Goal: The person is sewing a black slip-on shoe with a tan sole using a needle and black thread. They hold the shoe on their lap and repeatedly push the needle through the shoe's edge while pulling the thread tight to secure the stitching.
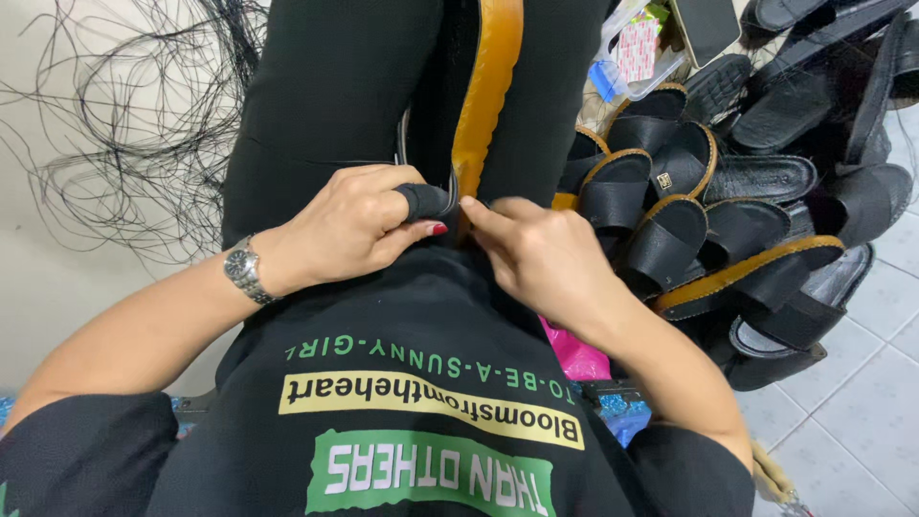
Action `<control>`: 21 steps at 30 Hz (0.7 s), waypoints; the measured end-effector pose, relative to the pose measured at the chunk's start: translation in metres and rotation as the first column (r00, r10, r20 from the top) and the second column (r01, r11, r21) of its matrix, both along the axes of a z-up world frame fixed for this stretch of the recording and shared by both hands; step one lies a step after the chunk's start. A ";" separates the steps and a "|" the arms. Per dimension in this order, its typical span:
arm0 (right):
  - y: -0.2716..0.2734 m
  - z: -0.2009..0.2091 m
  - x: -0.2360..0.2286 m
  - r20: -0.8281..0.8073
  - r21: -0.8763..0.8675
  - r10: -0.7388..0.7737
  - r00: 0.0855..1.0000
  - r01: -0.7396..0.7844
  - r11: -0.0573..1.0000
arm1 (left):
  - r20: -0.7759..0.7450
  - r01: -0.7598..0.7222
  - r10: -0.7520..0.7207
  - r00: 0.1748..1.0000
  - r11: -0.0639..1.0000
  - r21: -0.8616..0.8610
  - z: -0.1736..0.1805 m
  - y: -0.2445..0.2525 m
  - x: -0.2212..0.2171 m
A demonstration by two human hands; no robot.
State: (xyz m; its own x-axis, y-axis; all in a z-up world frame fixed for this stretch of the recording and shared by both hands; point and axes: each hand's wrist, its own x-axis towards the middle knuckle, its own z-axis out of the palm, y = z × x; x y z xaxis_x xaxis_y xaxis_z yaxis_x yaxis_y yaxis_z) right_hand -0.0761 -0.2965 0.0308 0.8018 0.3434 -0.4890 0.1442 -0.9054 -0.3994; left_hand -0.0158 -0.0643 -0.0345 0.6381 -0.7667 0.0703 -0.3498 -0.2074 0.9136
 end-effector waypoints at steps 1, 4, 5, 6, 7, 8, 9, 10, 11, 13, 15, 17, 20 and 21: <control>0.005 -0.008 0.002 0.094 0.085 -0.028 0.995 0.020 0.996 | 0.012 -0.004 0.004 1.000 1.000 -0.023 -0.002 0.002 0.000; 0.000 -0.009 0.006 0.175 0.210 -0.113 0.978 0.075 0.975 | 0.073 -0.010 0.012 0.997 0.999 -0.035 0.002 0.003 -0.002; -0.004 -0.006 0.010 0.165 0.255 -0.157 0.974 0.112 0.960 | 0.125 -0.018 0.020 0.992 1.000 -0.018 0.004 0.004 0.000; -0.005 0.005 0.017 0.172 0.255 -0.154 0.973 0.107 0.961 | 0.131 -0.021 0.023 0.991 1.000 -0.020 0.004 -0.002 -0.004; -0.005 0.014 0.022 0.193 0.350 -0.316 0.929 0.236 0.907 | 0.266 -0.005 -0.005 0.964 0.999 0.038 0.003 -0.008 -0.008; -0.003 0.024 0.021 0.172 0.440 -0.473 0.864 0.362 0.821 | 0.368 0.007 -0.045 0.929 0.995 0.103 0.004 -0.010 -0.022; -0.009 0.012 0.011 0.152 0.436 -0.473 0.868 0.370 0.820 | 0.349 0.008 -0.045 0.936 0.994 0.107 0.011 -0.010 -0.027; -0.019 0.000 0.005 0.196 0.530 -0.553 0.810 0.386 0.755 | 0.307 0.100 -0.090 0.947 0.995 -0.017 0.018 -0.016 -0.025; -0.031 -0.010 0.000 0.231 0.619 -0.629 0.743 0.386 0.684 | 0.271 0.184 -0.140 0.952 0.972 -0.144 0.027 -0.022 -0.023; -0.046 -0.028 -0.005 0.172 0.727 -0.698 0.695 0.389 0.567 | 0.282 0.071 -0.054 0.958 0.996 -0.052 0.038 -0.007 -0.015; -0.053 -0.040 -0.017 0.058 0.802 -0.757 0.651 0.421 0.423 | 0.249 -0.040 0.026 0.968 0.998 0.052 0.041 0.007 -0.016; -0.055 -0.047 -0.026 0.095 0.821 -0.798 0.596 0.406 0.401 | 0.324 -0.042 0.025 0.946 0.998 0.044 0.034 0.016 -0.021; -0.055 -0.050 -0.028 0.089 0.813 -0.819 0.567 0.434 0.388 | 0.239 -0.001 -0.026 0.971 0.993 0.114 0.020 0.027 -0.025; -0.053 -0.044 -0.023 0.094 0.815 -0.817 0.569 0.428 0.391 | 0.244 -0.005 -0.023 0.969 0.994 0.112 0.022 0.030 -0.021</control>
